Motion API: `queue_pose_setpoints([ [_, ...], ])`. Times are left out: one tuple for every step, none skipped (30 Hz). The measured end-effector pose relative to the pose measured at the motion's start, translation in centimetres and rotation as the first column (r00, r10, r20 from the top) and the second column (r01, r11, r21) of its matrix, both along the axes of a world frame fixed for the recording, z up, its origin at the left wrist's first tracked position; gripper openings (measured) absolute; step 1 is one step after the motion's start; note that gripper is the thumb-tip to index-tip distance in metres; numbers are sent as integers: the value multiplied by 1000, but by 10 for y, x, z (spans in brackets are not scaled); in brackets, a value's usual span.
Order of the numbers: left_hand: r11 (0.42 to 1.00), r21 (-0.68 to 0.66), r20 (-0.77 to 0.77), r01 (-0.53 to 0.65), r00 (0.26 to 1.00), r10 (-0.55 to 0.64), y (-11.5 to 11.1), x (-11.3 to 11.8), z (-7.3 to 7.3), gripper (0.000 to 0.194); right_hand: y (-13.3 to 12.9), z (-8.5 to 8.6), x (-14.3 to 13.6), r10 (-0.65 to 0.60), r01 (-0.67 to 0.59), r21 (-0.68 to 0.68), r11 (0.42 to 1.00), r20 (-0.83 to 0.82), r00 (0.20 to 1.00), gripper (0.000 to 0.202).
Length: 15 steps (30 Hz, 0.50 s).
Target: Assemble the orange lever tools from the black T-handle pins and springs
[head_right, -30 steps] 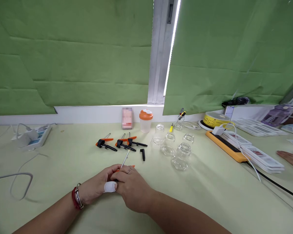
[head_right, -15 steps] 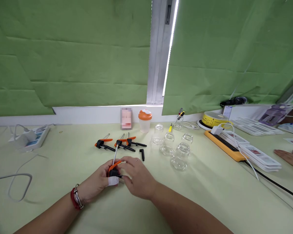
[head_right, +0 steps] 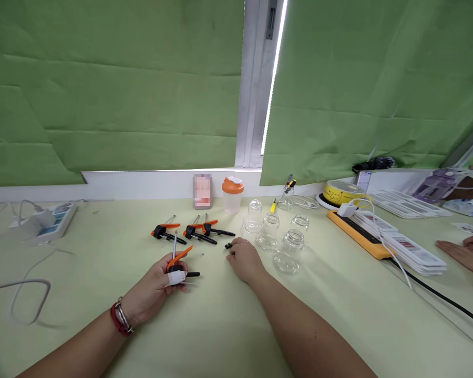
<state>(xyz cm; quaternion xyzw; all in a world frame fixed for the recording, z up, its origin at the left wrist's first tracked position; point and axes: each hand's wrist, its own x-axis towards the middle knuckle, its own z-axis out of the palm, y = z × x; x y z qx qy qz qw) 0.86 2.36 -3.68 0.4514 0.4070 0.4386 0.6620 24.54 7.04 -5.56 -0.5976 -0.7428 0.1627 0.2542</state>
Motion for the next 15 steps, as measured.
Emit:
queue_pose_setpoints([
  [1000, -4, 6, -16, 1000, 16, 0, -1, 0, 35, 1, 0, 1, -33, 33, -9, 999, -5, 999, 11],
  [1000, -9, 11, -30, 999, 30, 0, -1, 0, 35, 2, -1, 2, -64, 64, -14, 998, -9, 998, 11],
  [999, -15, 18, -41, 999, 41, 0, -2, -1, 35, 2, -1, 3, -91, 91, -19, 996, -14, 996, 12],
  [999, -19, 24, -50, 998, 51, 0, -2, -1, 35, 3, -2, 4, -113, 112, -24, 993, -21, 993, 12],
  [998, -23, 31, -57, 998, 57, 0, -3, -1, 34, 3, -3, 5, -124, 123, -28, 992, -30, 992, 13],
  [998, -25, 37, -60, 997, 60, 0, -3, -1, 34, 2, -3, 4, -123, 122, -30, 992, -40, 992, 15],
  [998, -26, 43, -61, 997, 62, 0, -3, 0, 34, 1, -3, 4, -112, 111, -30, 993, -52, 992, 17],
  [998, -27, 47, -62, 997, 63, 0, -2, 0, 34, -1, -3, 2, -94, 93, -29, 995, -62, 994, 19],
  [998, -29, 51, -60, 997, 62, 0, -2, 0, 35, -4, -3, -1, -65, 63, -28, 998, -78, 995, 21],
  [998, -31, 54, -57, 997, 58, 0, -2, 1, 35, -7, -3, -4, -23, 20, -28, 999, -101, 995, 22],
  [998, -31, 58, -51, 997, 53, 0, -2, 1, 35, -11, -3, -8, 28, -32, -26, 999, -130, 991, 23],
  [999, -29, 61, -43, 997, 45, 0, -1, 1, 34, -15, -3, -12, 91, -96, -22, 995, -169, 981, 24],
  [999, -26, 63, -34, 997, 35, 0, -1, 1, 33, -19, -4, -16, 155, -161, -13, 987, -202, 967, 25],
  [1000, -22, 62, -22, 998, 23, 0, -1, 1, 32, -23, -4, -20, 211, -217, -1, 976, -223, 952, 26],
  [1000, -15, 61, -8, 998, 9, 1, -1, 0, 31, -27, -4, -23, 257, -261, 11, 965, -234, 938, 27],
])
